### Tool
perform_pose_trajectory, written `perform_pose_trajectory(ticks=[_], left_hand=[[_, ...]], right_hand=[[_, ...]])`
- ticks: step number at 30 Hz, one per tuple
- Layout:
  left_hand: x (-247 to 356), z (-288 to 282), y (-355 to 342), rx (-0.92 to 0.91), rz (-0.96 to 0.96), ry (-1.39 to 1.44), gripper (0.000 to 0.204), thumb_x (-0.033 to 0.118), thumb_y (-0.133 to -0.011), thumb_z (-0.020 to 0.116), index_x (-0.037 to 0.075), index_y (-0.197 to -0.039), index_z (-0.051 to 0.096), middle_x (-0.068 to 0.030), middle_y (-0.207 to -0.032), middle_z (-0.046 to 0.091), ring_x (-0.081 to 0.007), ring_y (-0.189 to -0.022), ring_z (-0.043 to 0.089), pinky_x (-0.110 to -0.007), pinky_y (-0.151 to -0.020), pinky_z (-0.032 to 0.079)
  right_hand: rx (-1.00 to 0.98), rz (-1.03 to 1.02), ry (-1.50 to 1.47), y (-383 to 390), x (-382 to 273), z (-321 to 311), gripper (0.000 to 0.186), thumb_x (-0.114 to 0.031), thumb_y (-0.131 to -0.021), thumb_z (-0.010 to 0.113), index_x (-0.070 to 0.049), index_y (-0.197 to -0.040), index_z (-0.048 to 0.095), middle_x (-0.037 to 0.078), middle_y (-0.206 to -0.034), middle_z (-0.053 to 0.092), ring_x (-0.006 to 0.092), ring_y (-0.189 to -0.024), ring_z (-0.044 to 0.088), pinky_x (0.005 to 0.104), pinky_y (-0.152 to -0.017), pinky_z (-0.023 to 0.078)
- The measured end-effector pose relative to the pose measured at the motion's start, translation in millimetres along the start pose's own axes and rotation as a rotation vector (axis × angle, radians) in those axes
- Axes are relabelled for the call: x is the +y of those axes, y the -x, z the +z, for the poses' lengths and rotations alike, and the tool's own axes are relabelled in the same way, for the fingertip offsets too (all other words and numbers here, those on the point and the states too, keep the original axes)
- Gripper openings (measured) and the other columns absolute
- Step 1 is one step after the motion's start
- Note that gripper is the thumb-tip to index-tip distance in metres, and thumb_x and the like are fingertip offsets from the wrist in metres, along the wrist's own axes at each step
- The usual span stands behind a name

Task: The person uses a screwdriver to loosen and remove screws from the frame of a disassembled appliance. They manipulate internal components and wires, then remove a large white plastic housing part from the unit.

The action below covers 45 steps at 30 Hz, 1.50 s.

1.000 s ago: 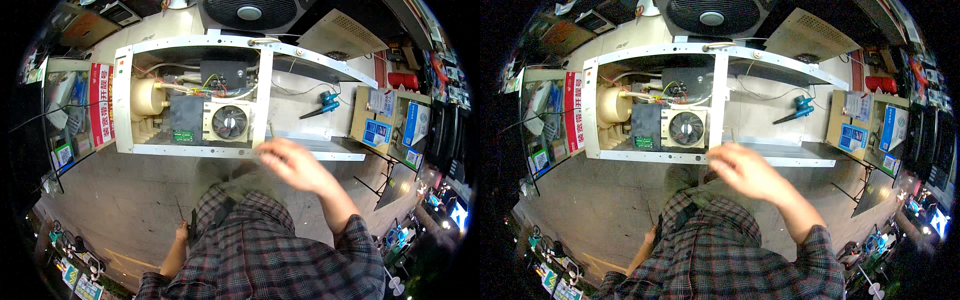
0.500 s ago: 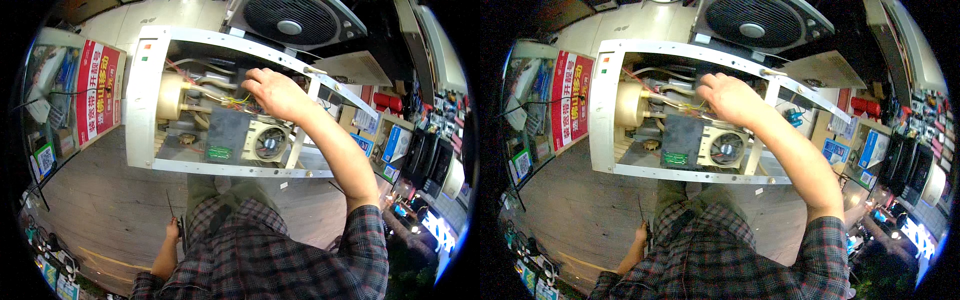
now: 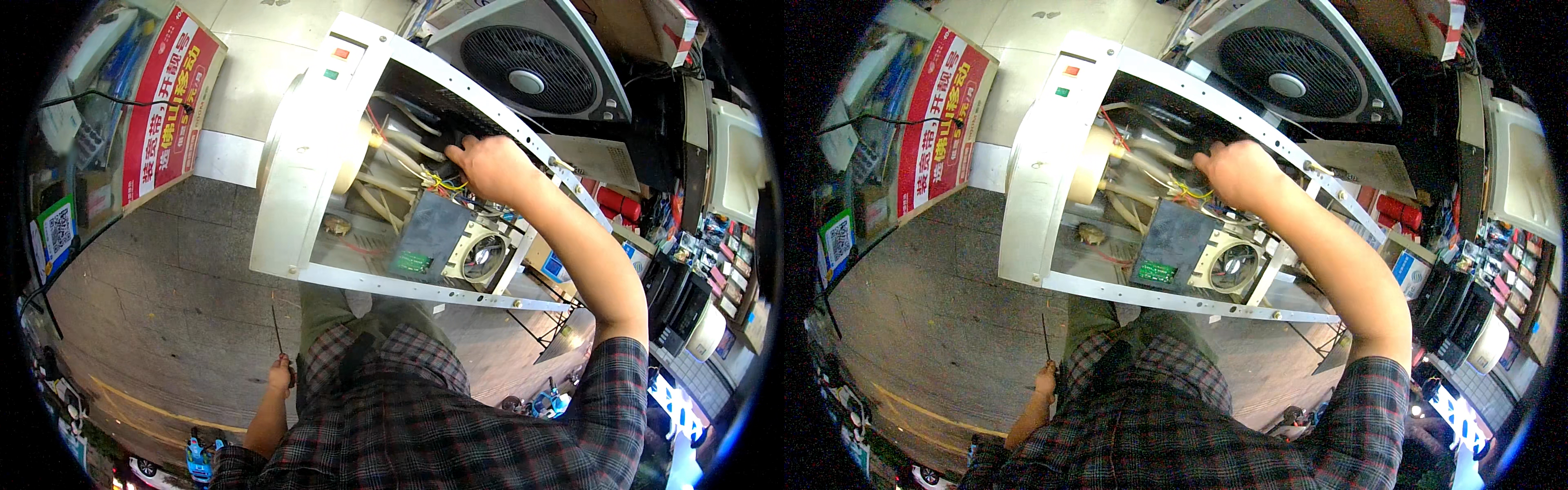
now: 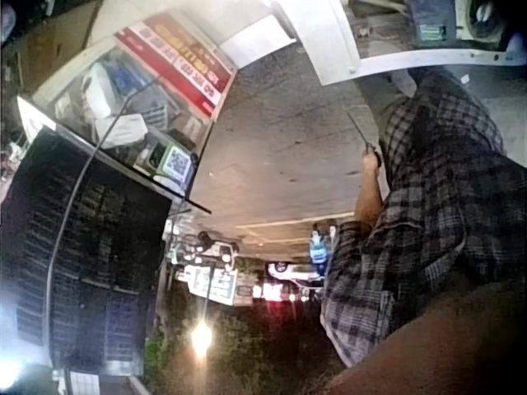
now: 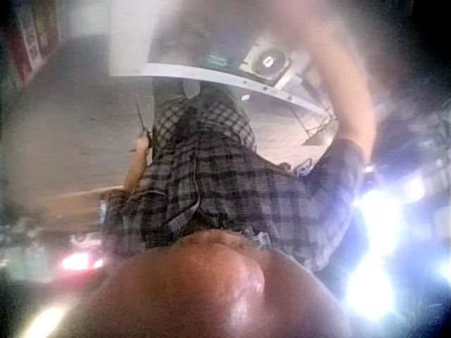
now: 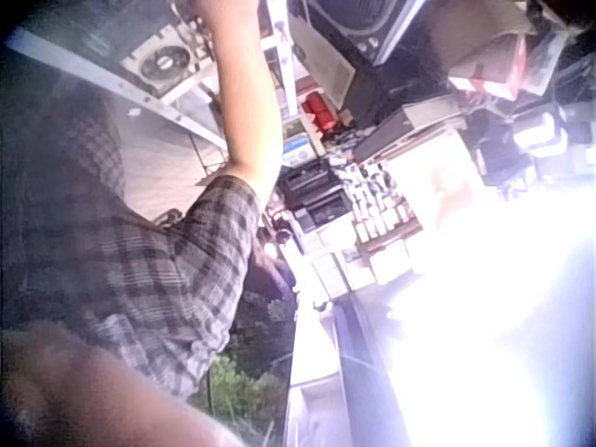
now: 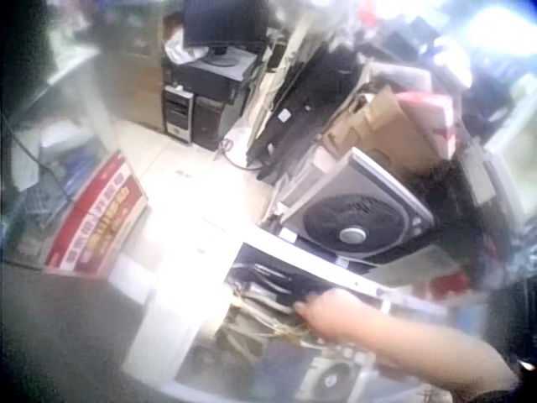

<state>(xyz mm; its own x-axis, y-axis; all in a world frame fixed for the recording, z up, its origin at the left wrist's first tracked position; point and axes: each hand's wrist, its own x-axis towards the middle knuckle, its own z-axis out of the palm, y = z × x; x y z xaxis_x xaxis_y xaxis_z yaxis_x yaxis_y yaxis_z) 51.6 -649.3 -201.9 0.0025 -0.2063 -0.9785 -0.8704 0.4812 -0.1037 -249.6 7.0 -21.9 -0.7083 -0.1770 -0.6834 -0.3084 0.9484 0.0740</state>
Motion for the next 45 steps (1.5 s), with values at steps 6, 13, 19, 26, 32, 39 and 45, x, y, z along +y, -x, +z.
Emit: perform_pose_trajectory(ticks=[6,13,19,26,32,39,45], left_hand=[[8.0,-6.3,3.9,0.045,-0.026,-0.030,0.047,0.045,-0.102,0.053,0.002,-0.120,0.062,-0.0113,-0.114,0.065,-0.0228,-0.107,0.059,-0.037,-0.091,0.047],[33.7,-7.9,18.6,0.044,0.029,0.049,0.039,0.041,-0.103,0.053,0.004,-0.114,0.058,-0.0065,-0.082,0.061,-0.0194,-0.069,0.061,-0.036,-0.060,0.051],[41.1,-3.0,23.6,0.068,0.011,0.080,0.035,0.041,-0.104,0.053,0.006,-0.104,0.057,-0.0039,-0.070,0.054,-0.0171,-0.055,0.054,-0.035,-0.049,0.046],[68.0,-2.1,31.7,0.063,0.082,-0.075,0.032,0.038,-0.104,0.052,0.007,-0.100,0.059,-0.0005,-0.067,0.054,-0.0134,-0.054,0.049,-0.030,-0.052,0.042],[70.9,3.7,28.7,0.093,0.129,-0.080,0.032,0.039,-0.103,0.053,0.008,-0.101,0.060,-0.0001,-0.070,0.053,-0.0131,-0.056,0.050,-0.030,-0.053,0.043],[47.0,11.5,40.9,0.202,0.121,-0.092,0.034,0.040,-0.101,0.058,0.009,-0.110,0.066,0.0007,-0.078,0.058,-0.0122,-0.062,0.052,-0.031,-0.056,0.043],[61.0,41.8,72.3,0.121,0.096,-0.417,0.042,0.044,-0.100,0.058,0.005,-0.113,0.066,-0.0025,-0.090,0.065,-0.0152,-0.072,0.058,-0.032,-0.066,0.047]], right_hand=[[0.009,0.009,0.001,0.2,-5.1,3.0,0.026,-0.020,-0.088,0.060,-0.010,-0.111,0.063,0.014,-0.094,0.069,0.0299,-0.082,0.071,0.0408,-0.068,0.056],[0.083,0.003,-0.079,14.5,-3.6,-2.9,0.042,-0.015,-0.084,0.064,-0.009,-0.125,0.059,0.016,-0.103,0.064,0.0311,-0.084,0.070,0.0410,-0.071,0.057],[0.318,0.205,-0.513,98.8,-9.2,-32.1,0.043,-0.014,-0.087,0.064,-0.007,-0.129,0.057,0.014,-0.102,0.064,0.0323,-0.095,0.067,0.0436,-0.081,0.055],[0.882,0.879,-1.980,195.9,6.8,123.2,0.025,-0.023,-0.103,0.051,-0.001,-0.105,0.063,0.006,-0.098,0.067,0.0157,-0.091,0.064,0.0277,-0.084,0.049],[0.312,0.820,-2.483,139.4,39.0,228.6,0.041,-0.020,-0.105,0.041,0.006,-0.134,0.051,0.017,-0.127,0.062,0.0240,-0.110,0.063,0.0363,-0.097,0.051],[0.272,0.738,-2.430,65.9,48.9,271.2,0.036,-0.021,-0.103,0.042,0.000,-0.128,0.059,0.011,-0.119,0.067,0.0239,-0.102,0.067,0.0393,-0.098,0.051],[0.367,0.535,-2.481,48.6,51.1,290.4,0.036,-0.021,-0.102,0.044,-0.002,-0.127,0.060,0.013,-0.120,0.066,0.0232,-0.103,0.064,0.0365,-0.093,0.049]])
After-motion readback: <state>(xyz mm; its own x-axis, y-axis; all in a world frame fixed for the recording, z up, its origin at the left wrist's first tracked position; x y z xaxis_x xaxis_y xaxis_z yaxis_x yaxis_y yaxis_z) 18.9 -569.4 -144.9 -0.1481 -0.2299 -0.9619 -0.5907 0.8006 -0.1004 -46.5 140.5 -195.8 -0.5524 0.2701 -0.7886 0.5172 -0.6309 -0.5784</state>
